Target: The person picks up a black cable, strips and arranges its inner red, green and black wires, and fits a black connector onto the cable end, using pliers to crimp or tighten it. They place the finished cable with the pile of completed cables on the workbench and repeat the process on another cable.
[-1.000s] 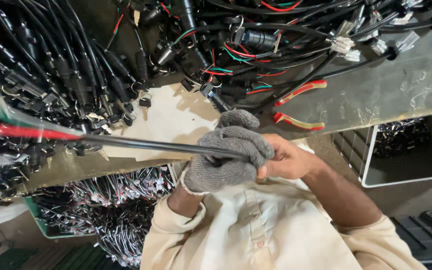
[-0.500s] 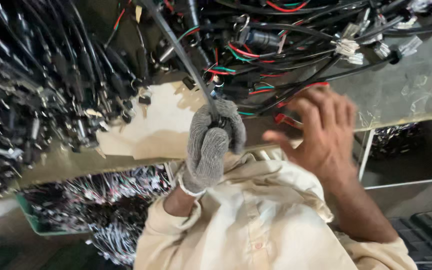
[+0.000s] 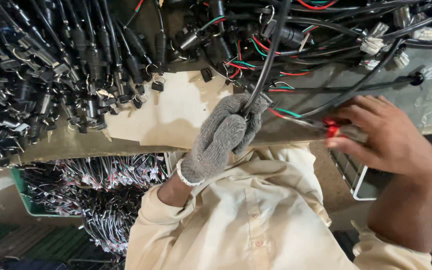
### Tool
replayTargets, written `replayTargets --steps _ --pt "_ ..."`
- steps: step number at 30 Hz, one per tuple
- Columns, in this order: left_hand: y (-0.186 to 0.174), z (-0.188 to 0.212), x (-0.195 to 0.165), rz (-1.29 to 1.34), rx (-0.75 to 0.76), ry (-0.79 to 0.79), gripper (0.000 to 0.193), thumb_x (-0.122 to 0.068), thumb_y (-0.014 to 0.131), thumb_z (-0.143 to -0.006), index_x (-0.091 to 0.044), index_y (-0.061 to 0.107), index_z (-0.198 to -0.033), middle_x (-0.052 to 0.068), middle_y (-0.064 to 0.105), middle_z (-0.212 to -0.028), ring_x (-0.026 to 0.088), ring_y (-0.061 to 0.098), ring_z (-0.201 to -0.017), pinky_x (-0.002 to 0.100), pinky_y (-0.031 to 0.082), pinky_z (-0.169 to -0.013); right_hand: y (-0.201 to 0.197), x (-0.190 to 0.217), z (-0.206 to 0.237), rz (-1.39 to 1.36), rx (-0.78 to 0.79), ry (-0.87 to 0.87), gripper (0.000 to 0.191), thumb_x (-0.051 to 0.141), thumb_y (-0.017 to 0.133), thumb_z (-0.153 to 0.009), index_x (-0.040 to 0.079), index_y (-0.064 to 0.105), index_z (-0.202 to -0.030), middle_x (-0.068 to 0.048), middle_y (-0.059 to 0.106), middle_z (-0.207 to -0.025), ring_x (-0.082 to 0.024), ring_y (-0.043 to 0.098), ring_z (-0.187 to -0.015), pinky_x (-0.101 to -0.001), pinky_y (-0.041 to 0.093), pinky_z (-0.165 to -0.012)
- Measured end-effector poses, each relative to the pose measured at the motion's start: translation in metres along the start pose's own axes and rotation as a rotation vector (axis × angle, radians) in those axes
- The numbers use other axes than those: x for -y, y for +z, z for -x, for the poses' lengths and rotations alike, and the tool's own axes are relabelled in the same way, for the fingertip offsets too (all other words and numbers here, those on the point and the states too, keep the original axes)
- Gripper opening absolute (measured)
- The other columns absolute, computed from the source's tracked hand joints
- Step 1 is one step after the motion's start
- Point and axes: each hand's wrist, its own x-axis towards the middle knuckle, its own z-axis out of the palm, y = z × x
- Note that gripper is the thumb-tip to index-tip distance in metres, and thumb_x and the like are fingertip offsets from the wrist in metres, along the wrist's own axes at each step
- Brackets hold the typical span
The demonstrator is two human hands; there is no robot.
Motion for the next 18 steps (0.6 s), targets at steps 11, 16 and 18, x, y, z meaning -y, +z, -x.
replayTargets --steps 11,16,18 --pt "0.011 -0.005 -0.005 0.049 -0.042 -0.010 0.049 -0.036 0.057 -0.107 -0.003 0.052 -0.142 0.000 0.064 -0.118 0.005 0.056 -0.089 0.021 0.044 -0.070 0.093 0.025 0.024 -1.619 0.193 0.420 0.067 0.056 0.045 -0.105 -0.007 0.064 -0.117 -0.020 0.073 -0.103 -0.022 0.068 -0.085 -0.0333 0.055 -0.080" --pt "-0.002 -0.010 -0.004 -0.068 -0.074 -0.042 0.044 -0.034 0.060 -0.109 -0.002 0.056 -0.140 -0.001 0.062 -0.102 0.002 0.049 -0.075 0.018 0.038 -0.062 0.118 0.051 0.031 -2.134 0.588 0.190 0.050 0.047 0.061 -0.101 0.005 0.045 -0.124 -0.029 0.069 -0.100 -0.030 0.071 -0.082 -0.0356 0.054 -0.065" --pt "-0.003 -0.016 0.003 -0.041 -0.062 -0.035 0.043 -0.032 0.059 -0.109 -0.003 0.055 -0.140 -0.002 0.062 -0.104 0.003 0.049 -0.079 0.019 0.040 -0.066 0.120 0.058 0.036 -2.075 0.676 0.207 0.046 0.041 0.065 -0.103 0.004 0.045 -0.122 -0.032 0.070 -0.103 -0.030 0.070 -0.080 -0.0365 0.054 -0.065"
